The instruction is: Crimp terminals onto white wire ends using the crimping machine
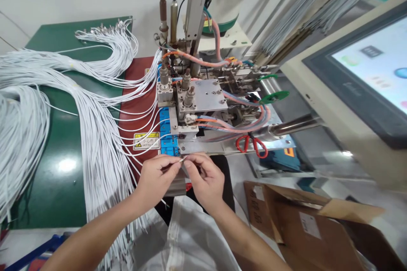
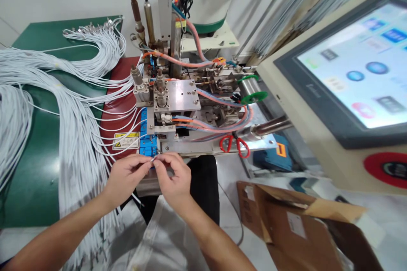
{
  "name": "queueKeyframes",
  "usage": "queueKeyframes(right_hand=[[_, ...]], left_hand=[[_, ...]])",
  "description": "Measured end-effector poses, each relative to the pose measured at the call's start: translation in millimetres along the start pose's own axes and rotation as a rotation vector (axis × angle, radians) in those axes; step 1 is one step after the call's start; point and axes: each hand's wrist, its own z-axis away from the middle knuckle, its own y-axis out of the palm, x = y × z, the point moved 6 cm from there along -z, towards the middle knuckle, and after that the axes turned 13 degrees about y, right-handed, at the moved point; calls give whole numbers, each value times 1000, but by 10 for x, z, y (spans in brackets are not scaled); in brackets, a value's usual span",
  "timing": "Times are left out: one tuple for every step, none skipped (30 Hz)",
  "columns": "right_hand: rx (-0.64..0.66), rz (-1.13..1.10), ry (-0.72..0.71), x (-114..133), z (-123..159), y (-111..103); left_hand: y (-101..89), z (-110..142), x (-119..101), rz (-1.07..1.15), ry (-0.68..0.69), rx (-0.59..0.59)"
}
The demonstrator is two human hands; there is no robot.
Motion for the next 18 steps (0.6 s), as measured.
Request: queueKeyframes(right_hand=[[-9, 13, -9, 16, -1, 8], [-16, 27, -19, 32, -6, 14], [-21, 40, -27, 45, -13, 18], [-24, 50, -30, 51, -20, 21], [-25, 54, -26, 48, -26, 25], [-27, 51, -14, 36, -29, 28], [-30, 41, 4, 16, -30, 31], [-33, 26, 27, -8, -28, 36], [-39, 8, 48, -32, -22, 41], [-48, -9, 65, -52, -13, 48], [-57, -26, 78, -67, -3, 56], [-66, -40, 90, -79, 8, 67], [-72, -51, 101, -88, 16, 80], [-78, -59, 111, -94, 23, 94], [-85, -65, 115, -96, 26, 106], [-98, -65, 108, -92, 25, 113], [-114, -58, 82, -77, 22, 114], [-127, -41, 38, -52, 16, 112]], left_hand=[[4, 2, 5, -3, 4, -3], [4, 3, 10, -7, 4, -7], [1, 3, 13, -9, 3, -11], [-2, 3, 15, -9, -3, -12], [-5, 0, 16, -4, -10, -10], [-6, -4, 15, 10, -18, -5], [-2, -8, 14, 33, -27, 7], [7, -12, 18, 62, -43, 23], [16, -13, 29, 97, -68, 35], [27, -11, 48, 135, -101, 42], [35, -6, 71, 174, -137, 39], [43, 1, 97, 211, -171, 29], [49, 9, 122, 245, -200, 12], [57, 17, 145, 276, -223, -4], [65, 25, 164, 305, -237, -19], [74, 31, 178, 331, -248, -31], [80, 37, 192, 353, -259, -46], [83, 42, 201, 369, -270, -62]])
